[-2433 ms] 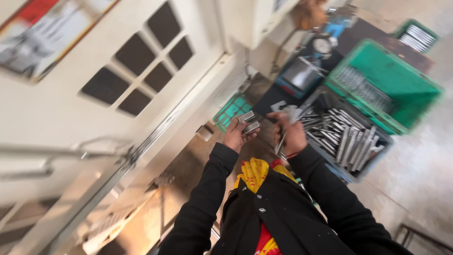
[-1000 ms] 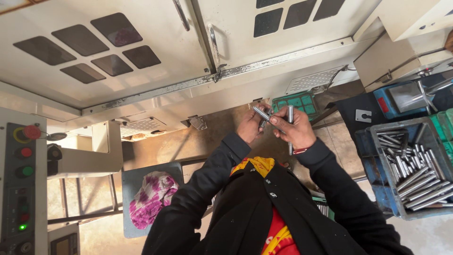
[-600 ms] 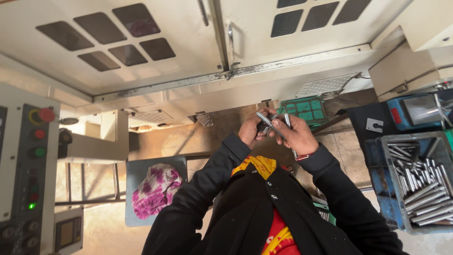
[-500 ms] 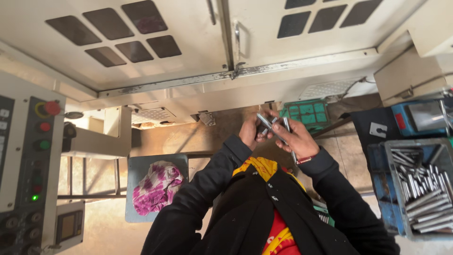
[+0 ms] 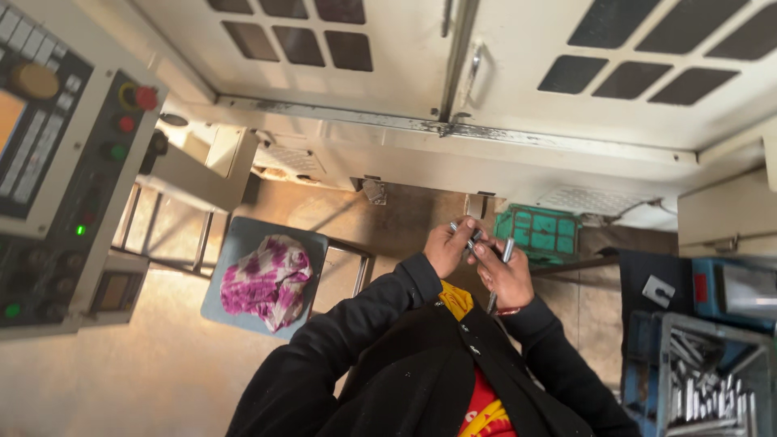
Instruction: The person picks up cylindrical metal rods from a green bin, opens a machine door, and places rods inside the machine. They then use a dial caliper to measure the rods and return them to the bin.
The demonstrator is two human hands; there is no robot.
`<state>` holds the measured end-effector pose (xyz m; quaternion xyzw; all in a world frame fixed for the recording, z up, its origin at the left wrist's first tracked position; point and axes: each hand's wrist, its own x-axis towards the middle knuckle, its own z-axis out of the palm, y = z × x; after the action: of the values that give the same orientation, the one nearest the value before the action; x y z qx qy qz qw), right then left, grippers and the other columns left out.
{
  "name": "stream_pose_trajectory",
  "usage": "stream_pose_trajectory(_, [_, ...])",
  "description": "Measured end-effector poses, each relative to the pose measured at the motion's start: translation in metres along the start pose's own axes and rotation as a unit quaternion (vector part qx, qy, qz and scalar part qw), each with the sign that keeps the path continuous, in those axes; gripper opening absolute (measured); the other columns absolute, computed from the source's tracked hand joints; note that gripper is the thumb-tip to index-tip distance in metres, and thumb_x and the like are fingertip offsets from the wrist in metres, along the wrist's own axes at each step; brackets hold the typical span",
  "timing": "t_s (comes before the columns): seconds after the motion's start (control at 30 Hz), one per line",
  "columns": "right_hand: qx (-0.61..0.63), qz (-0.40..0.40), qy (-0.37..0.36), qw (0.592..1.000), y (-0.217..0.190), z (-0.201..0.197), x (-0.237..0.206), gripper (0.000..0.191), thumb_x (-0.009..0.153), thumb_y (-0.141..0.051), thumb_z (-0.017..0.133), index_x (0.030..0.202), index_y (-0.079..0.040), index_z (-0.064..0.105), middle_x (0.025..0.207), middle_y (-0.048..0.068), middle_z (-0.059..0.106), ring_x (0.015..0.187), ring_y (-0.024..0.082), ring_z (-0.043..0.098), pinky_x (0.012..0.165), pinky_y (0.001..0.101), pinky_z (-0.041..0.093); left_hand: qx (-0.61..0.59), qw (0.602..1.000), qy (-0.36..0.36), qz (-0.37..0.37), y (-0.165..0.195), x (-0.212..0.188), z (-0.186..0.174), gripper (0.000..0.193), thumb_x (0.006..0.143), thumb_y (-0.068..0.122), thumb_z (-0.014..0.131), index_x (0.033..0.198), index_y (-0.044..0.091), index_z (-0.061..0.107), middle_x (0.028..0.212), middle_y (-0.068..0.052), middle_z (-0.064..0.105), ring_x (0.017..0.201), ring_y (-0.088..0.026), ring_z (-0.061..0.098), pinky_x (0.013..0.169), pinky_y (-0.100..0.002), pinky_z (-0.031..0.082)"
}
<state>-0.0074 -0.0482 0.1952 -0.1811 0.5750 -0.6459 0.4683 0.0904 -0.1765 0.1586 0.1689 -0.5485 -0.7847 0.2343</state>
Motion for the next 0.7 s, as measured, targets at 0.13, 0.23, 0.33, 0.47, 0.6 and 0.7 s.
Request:
stream_pose_trajectory(0.13, [-0.024,0.016,-0.004,1.0,0.007,-0.015,-0.007,0.027,0.099,-0.03,0.064,0.105,-0.003,0.061,0.075,0.001,0.06,0.049,0.004,0.041,0.04,0.0216,0.031,0.093,0.996,0.008,-0.013,0.001,0.003,0.01,0.048,0.115,0.044,0.049,0.119,0.001,0.07,0.099,-0.005,0.075,0.09,-0.007,0.069,0.08,-0.021,0.055])
stream_pose_trajectory(0.23, [-0.076,0.022,-0.038,0.996,0.005,-0.03,-0.012,0.038,0.104,-0.037,0.066,0.102,0.001,0.062,0.071,-0.001,0.052,0.052,0.005,0.042,0.043,0.0235,0.034,-0.075,0.976,-0.156,-0.13,0.015,-0.004,0.0,0.045,0.114,0.043,0.048,0.14,0.008,0.061,0.078,0.003,0.05,0.058,-0.003,0.044,0.047,-0.019,0.034])
stream_pose_trajectory(0.33, [-0.206,-0.032,-0.061,0.976,-0.004,-0.043,-0.015,0.04,0.097,-0.041,0.069,0.104,-0.002,0.073,0.071,0.0,0.061,0.059,0.007,0.051,0.053,0.0254,0.04,-0.199,0.939,-0.168,-0.226,0.021,-0.015,-0.001,0.048,0.095,0.021,0.041,0.142,0.017,0.051,0.094,0.003,0.068,0.07,-0.008,0.063,0.056,-0.023,0.051])
stream_pose_trajectory(0.47, [-0.365,-0.045,-0.043,0.929,-0.005,-0.04,-0.017,0.04,0.088,-0.043,0.076,0.09,-0.003,0.08,0.071,0.006,0.076,0.067,0.014,0.067,0.065,0.0318,0.053,-0.053,0.977,-0.111,-0.174,0.0,-0.021,0.018,0.031,0.105,0.012,0.04,0.132,0.014,0.055,0.08,0.003,0.06,0.056,-0.004,0.051,0.044,-0.019,0.039])
stream_pose_trajectory(0.6, [-0.493,-0.085,0.003,0.866,0.005,-0.029,-0.034,0.039,0.083,-0.045,0.081,0.092,-0.006,0.079,0.065,0.013,0.068,0.062,0.018,0.064,0.061,0.0346,0.051,-0.074,0.985,-0.084,-0.128,-0.045,-0.028,0.019,0.03,0.101,0.003,0.038,0.121,0.01,0.058,0.074,0.0,0.059,0.049,-0.005,0.045,0.04,-0.019,0.034])
stream_pose_trajectory(0.7, [-0.48,-0.265,0.053,0.834,0.014,-0.028,-0.047,0.032,0.086,-0.039,0.075,0.085,-0.007,0.075,0.068,0.014,0.066,0.058,0.021,0.063,0.057,0.0354,0.05,0.034,0.989,0.032,-0.143,-0.088,-0.033,0.014,0.027,0.099,0.004,0.04,0.117,0.009,0.061,0.072,-0.003,0.06,0.047,-0.01,0.05,0.041,-0.026,0.04])
